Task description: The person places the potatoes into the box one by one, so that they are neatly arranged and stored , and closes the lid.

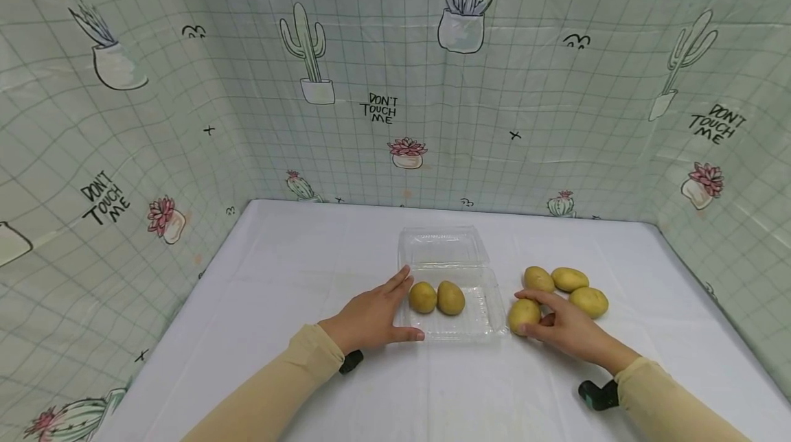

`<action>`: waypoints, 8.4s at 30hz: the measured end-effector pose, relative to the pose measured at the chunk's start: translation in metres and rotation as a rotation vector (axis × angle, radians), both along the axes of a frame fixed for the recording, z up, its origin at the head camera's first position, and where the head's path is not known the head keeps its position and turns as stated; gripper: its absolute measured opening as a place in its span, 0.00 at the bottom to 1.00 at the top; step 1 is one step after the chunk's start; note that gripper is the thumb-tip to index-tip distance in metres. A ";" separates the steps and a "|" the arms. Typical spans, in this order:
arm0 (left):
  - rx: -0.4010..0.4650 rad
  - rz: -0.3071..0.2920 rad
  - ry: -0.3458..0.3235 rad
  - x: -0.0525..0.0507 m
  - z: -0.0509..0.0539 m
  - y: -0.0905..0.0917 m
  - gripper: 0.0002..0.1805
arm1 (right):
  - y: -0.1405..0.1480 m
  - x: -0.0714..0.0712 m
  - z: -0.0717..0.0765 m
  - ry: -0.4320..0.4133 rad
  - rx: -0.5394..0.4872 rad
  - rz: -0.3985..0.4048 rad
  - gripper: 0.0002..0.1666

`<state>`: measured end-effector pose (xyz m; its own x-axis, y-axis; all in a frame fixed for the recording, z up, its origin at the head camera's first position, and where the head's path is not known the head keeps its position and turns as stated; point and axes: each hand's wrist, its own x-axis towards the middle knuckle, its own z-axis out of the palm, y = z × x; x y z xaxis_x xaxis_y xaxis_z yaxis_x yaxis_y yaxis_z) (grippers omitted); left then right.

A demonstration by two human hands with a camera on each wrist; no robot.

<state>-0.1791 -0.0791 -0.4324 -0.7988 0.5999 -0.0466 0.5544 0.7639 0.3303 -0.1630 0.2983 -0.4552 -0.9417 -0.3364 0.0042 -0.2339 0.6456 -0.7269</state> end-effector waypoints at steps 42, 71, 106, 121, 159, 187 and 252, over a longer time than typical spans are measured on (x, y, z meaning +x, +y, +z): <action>-0.001 0.010 -0.016 0.002 0.004 0.000 0.55 | -0.021 -0.020 0.046 0.125 -0.025 0.048 0.34; -0.010 0.004 -0.011 0.001 0.002 0.001 0.55 | -0.075 -0.036 0.048 0.264 0.296 0.246 0.34; -0.014 0.000 -0.003 0.002 0.004 0.001 0.55 | -0.087 -0.033 0.039 0.339 0.506 0.270 0.35; -0.004 0.002 -0.023 0.003 0.006 0.000 0.54 | -0.088 -0.031 0.037 0.374 0.521 0.259 0.40; -0.007 0.005 -0.016 0.003 0.004 0.001 0.54 | -0.084 -0.030 0.028 0.572 0.549 0.266 0.33; -0.015 0.003 -0.022 0.004 0.006 0.001 0.55 | -0.079 -0.030 0.028 0.538 0.488 0.234 0.28; -0.037 0.008 -0.013 0.004 0.006 0.002 0.54 | 0.085 0.007 0.030 0.436 0.480 -0.085 0.24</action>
